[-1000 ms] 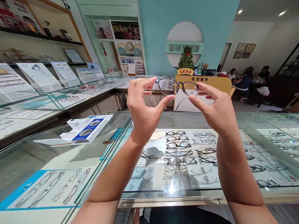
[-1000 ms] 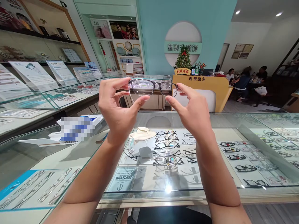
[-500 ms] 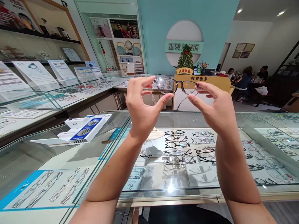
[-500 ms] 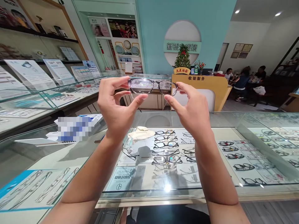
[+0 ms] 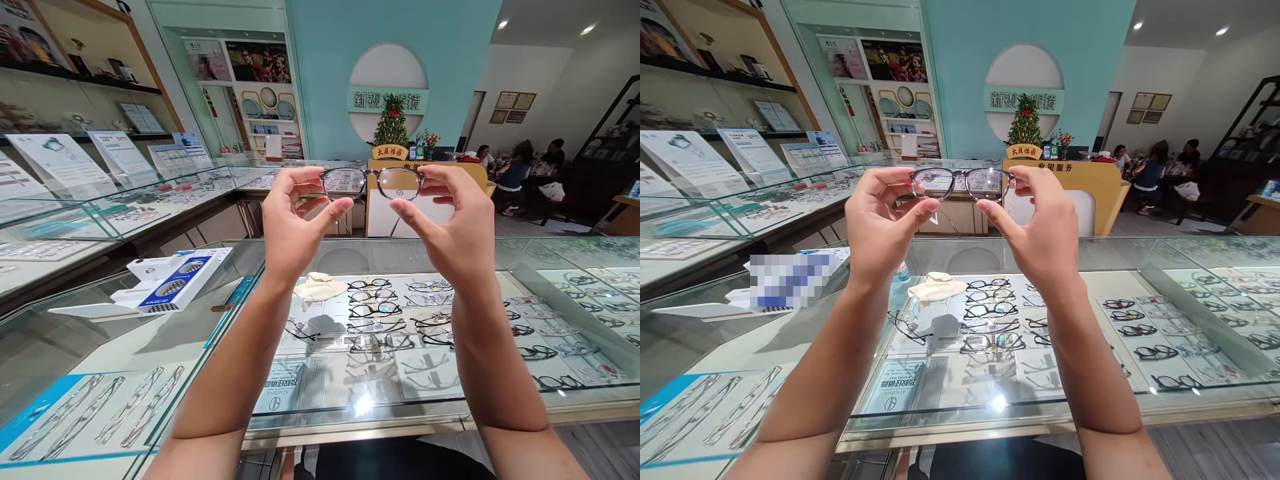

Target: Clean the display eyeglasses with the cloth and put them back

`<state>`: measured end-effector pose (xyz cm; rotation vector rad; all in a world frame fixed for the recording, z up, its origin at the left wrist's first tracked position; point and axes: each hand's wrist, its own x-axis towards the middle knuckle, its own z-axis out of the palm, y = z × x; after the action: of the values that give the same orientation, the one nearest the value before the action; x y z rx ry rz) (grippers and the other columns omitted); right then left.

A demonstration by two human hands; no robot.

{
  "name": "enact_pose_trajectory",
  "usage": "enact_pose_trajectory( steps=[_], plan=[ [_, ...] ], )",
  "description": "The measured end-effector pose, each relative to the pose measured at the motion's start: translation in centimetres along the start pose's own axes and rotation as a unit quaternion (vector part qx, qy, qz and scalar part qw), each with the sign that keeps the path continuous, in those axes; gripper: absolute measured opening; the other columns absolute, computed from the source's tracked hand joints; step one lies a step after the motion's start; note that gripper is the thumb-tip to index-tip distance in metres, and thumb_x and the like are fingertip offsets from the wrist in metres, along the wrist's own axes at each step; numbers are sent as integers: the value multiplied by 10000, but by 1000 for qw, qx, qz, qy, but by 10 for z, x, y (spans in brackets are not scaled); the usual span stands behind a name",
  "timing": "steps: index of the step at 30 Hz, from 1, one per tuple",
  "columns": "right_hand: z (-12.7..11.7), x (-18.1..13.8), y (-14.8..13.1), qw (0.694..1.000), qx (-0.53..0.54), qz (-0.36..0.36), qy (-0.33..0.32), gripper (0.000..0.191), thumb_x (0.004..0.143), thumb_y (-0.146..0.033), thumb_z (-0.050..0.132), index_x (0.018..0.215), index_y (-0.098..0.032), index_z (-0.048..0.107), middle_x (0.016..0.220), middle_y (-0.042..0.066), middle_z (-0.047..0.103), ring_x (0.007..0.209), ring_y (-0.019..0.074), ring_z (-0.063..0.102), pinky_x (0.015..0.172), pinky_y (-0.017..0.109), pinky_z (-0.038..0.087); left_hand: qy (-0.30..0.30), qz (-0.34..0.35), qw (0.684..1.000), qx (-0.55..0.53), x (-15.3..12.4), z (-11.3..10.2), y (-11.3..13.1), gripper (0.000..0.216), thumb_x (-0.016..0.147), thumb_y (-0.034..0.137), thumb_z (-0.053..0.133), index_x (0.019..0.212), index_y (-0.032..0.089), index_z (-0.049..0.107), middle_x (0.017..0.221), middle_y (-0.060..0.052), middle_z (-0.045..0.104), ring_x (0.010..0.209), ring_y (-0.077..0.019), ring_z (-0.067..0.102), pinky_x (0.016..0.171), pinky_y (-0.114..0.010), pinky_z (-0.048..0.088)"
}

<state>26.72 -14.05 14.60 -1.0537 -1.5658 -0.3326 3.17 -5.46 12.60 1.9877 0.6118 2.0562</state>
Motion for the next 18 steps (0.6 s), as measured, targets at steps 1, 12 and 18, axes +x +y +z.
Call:
enact_pose_trajectory(
  steps=[1, 12, 18],
  plan=[
    [0, 0, -1, 1000, 2, 0, 0, 519, 1015, -635, 741, 1405, -294, 720, 1340, 127, 780, 1217, 348, 758, 1034, 550, 648, -2, -5, 1000, -6, 1, 0, -1, 714, 741, 714, 995, 1242, 290, 714, 1179, -92, 768, 1111, -257, 763, 905, -402, 706],
    [-1, -1, -5, 1000, 2, 1, 17, 487, 1032, -670, 689, 1376, -324, 708, 1347, 119, 755, 1236, 364, 743, 1033, 577, 654, -41, -15, 999, -33, 6, -1, -18, 708, 740, 718, 992, 1230, 300, 698, 1129, -76, 770, 1081, -242, 767, 860, -366, 698],
    [-3, -2, -7, 1000, -19, -16, 9, 467, 1059, -617, 679, 1426, -328, 665, 1347, 132, 740, 1286, 383, 715, 1043, 575, 651, -40, -12, 998, -36, 6, 0, -18, 679, 746, 706, 994, 1211, 305, 705, 1114, -73, 770, 1062, -237, 770, 853, -365, 697]
  ],
)
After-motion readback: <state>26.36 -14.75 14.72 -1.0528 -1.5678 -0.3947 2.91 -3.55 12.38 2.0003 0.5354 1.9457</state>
